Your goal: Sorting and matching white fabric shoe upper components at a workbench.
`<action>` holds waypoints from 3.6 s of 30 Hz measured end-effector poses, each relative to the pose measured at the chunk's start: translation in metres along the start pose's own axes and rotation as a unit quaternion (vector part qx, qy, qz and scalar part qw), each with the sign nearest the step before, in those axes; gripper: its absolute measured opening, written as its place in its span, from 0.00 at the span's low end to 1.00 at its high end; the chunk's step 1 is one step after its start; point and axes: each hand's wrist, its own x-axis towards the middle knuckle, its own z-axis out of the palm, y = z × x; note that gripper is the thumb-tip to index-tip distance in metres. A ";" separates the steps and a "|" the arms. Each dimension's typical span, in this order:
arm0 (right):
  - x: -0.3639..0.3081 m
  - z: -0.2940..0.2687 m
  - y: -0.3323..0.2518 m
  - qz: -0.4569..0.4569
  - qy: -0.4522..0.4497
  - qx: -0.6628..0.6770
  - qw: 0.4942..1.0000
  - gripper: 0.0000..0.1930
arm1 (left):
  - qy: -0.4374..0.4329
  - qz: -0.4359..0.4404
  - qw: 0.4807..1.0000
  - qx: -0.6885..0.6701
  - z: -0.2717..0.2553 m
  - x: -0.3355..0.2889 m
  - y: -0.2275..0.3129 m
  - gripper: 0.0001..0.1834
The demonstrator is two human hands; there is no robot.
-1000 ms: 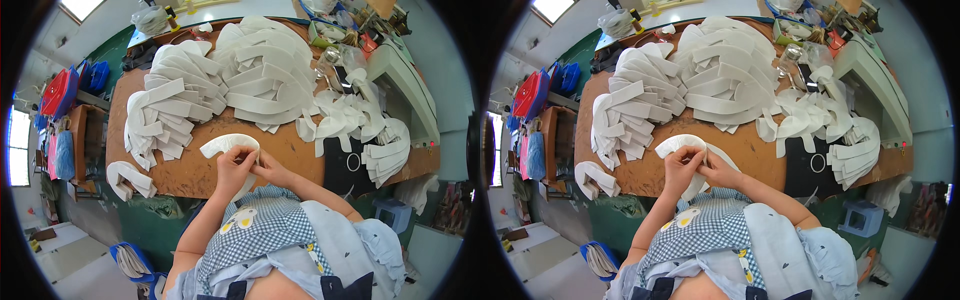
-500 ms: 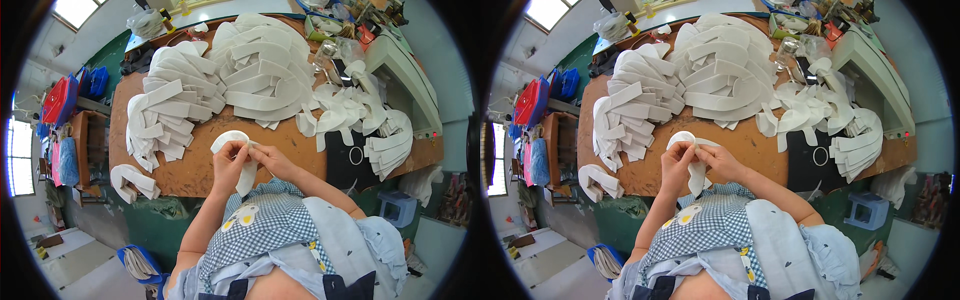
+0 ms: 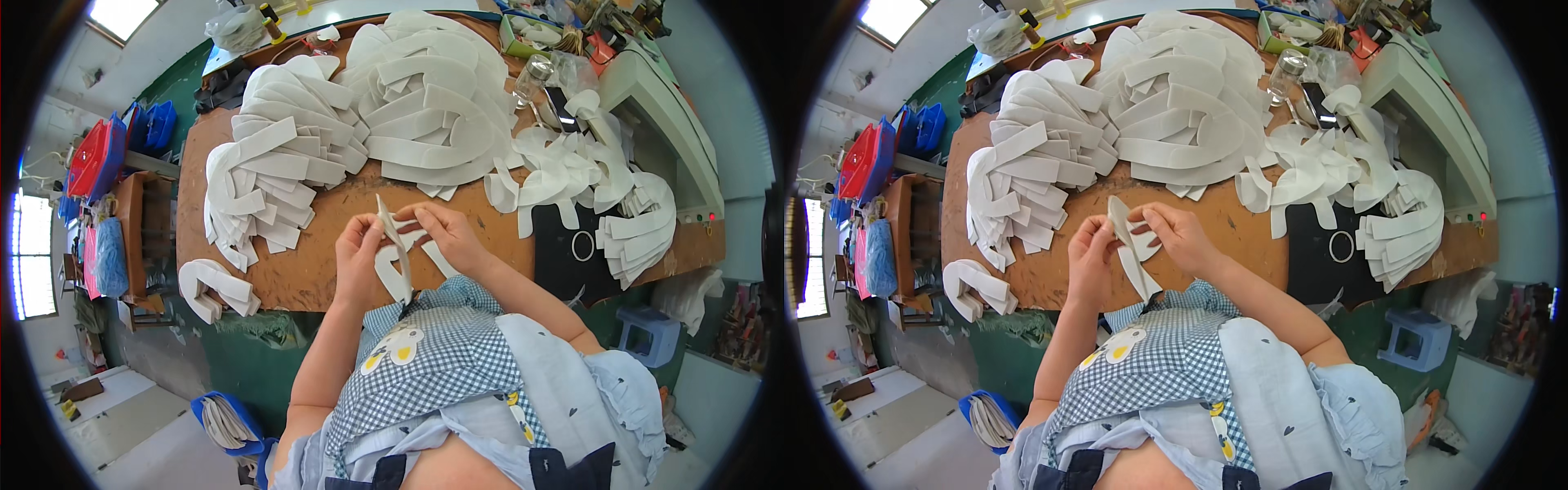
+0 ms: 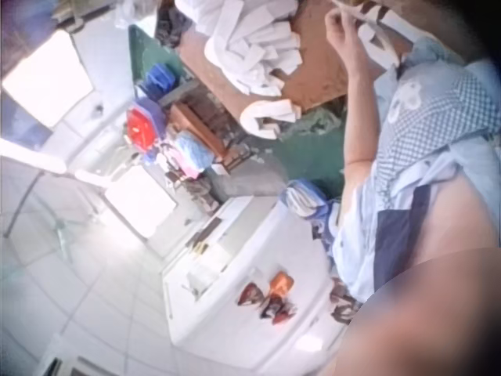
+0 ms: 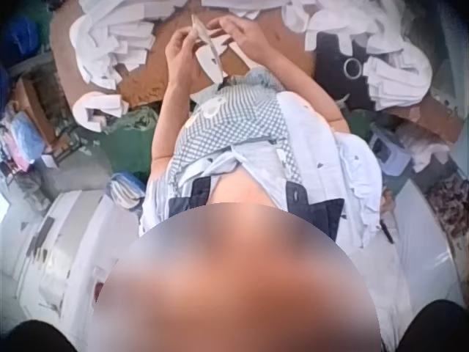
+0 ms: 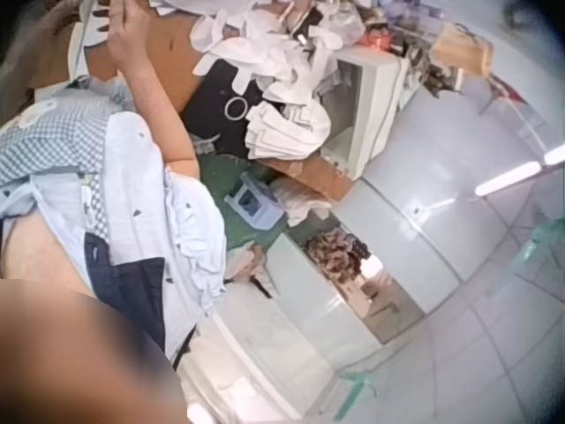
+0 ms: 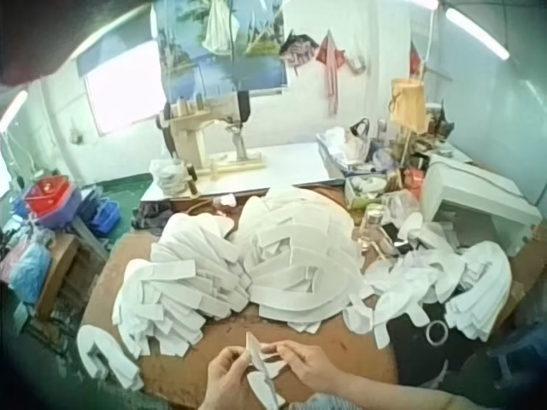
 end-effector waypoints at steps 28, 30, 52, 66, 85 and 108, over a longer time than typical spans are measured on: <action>0.005 0.009 -0.038 -0.182 0.051 -0.337 0.922 0.15 | -0.105 0.005 0.990 -0.099 -0.026 0.018 0.021 0.06; 0.003 0.013 -0.028 -0.195 0.053 -0.327 0.923 0.14 | -0.049 0.008 0.999 -0.022 -0.005 0.009 0.023 0.05; 0.001 0.018 -0.005 -0.289 0.078 -0.493 0.817 0.02 | 0.048 0.071 0.993 0.076 0.016 -0.014 -0.003 0.09; 0.001 0.013 -0.004 -0.220 0.089 -0.376 0.896 0.04 | 0.047 0.031 0.996 0.067 0.012 -0.009 -0.011 0.08; 0.005 0.004 0.001 -0.111 0.079 -0.235 0.962 0.09 | 0.043 -0.037 0.998 -0.020 0.007 -0.009 -0.005 0.08; 0.014 -0.027 0.039 0.012 0.189 -0.087 0.978 0.09 | 0.070 0.011 0.991 -0.115 -0.029 -0.006 -0.006 0.08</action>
